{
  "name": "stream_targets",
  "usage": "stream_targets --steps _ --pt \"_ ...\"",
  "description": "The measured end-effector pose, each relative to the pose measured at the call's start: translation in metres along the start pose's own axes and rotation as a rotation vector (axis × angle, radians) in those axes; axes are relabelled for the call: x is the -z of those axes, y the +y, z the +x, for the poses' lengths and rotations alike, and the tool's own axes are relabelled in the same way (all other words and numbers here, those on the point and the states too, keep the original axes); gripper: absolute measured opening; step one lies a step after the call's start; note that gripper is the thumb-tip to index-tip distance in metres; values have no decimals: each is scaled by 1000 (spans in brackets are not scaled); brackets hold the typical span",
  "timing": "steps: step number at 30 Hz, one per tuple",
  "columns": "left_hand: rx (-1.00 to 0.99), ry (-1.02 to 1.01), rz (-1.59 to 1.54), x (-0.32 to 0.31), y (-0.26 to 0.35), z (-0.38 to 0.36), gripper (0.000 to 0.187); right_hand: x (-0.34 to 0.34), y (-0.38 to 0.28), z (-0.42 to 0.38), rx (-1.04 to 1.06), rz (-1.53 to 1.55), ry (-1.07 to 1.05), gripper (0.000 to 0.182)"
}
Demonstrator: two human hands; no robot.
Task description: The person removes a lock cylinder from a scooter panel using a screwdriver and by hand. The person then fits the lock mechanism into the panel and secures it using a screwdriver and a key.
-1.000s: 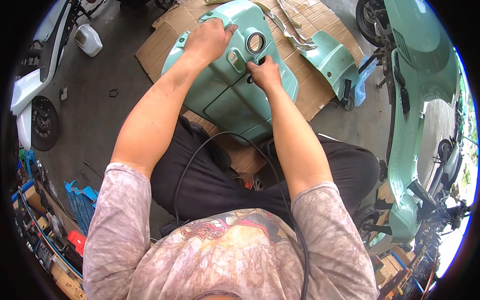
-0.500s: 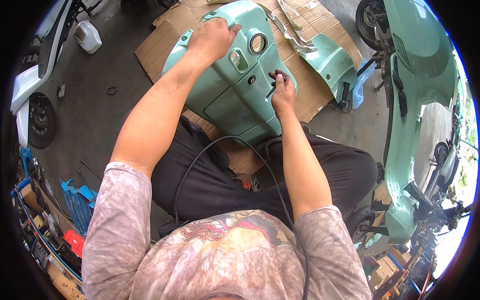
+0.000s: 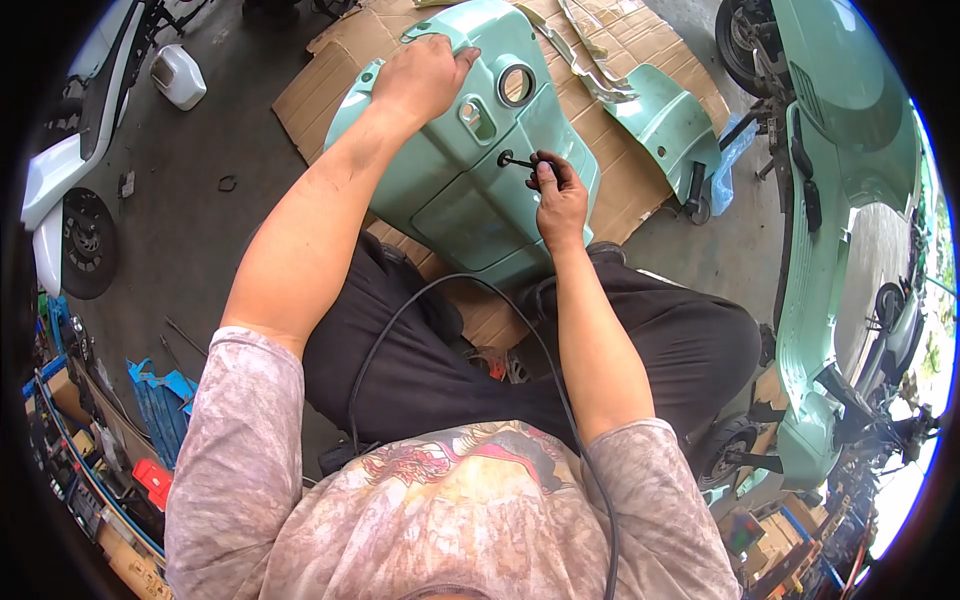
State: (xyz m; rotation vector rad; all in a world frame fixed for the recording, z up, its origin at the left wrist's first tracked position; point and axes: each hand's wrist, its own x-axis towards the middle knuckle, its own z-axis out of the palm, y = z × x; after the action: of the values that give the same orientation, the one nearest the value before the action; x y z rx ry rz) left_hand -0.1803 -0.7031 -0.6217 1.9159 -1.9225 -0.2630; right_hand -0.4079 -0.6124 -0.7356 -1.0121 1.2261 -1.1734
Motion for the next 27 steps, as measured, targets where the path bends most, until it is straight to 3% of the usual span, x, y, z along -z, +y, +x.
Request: stream_targets --steps 3,11,17,19,21,23,27 --pt "48 -100 30 6 3 1 47 2 6 -10 67 -80 0 27" --pt "17 -22 2 -1 2 1 48 -8 -13 -17 198 -691 -65 26" --pt "7 -30 16 1 2 0 49 -20 -23 0 128 -707 -89 27" --pt "5 -42 -8 1 1 1 49 -26 -42 8 -457 -507 -63 30" --pt "9 -36 -8 -1 1 -1 49 -23 -36 18 -543 -325 -58 31" --pt "8 -15 -6 1 -1 0 50 -21 -38 24 -806 32 42 26" --pt "-30 18 13 -2 0 0 49 -20 -42 13 -742 -13 14 23"
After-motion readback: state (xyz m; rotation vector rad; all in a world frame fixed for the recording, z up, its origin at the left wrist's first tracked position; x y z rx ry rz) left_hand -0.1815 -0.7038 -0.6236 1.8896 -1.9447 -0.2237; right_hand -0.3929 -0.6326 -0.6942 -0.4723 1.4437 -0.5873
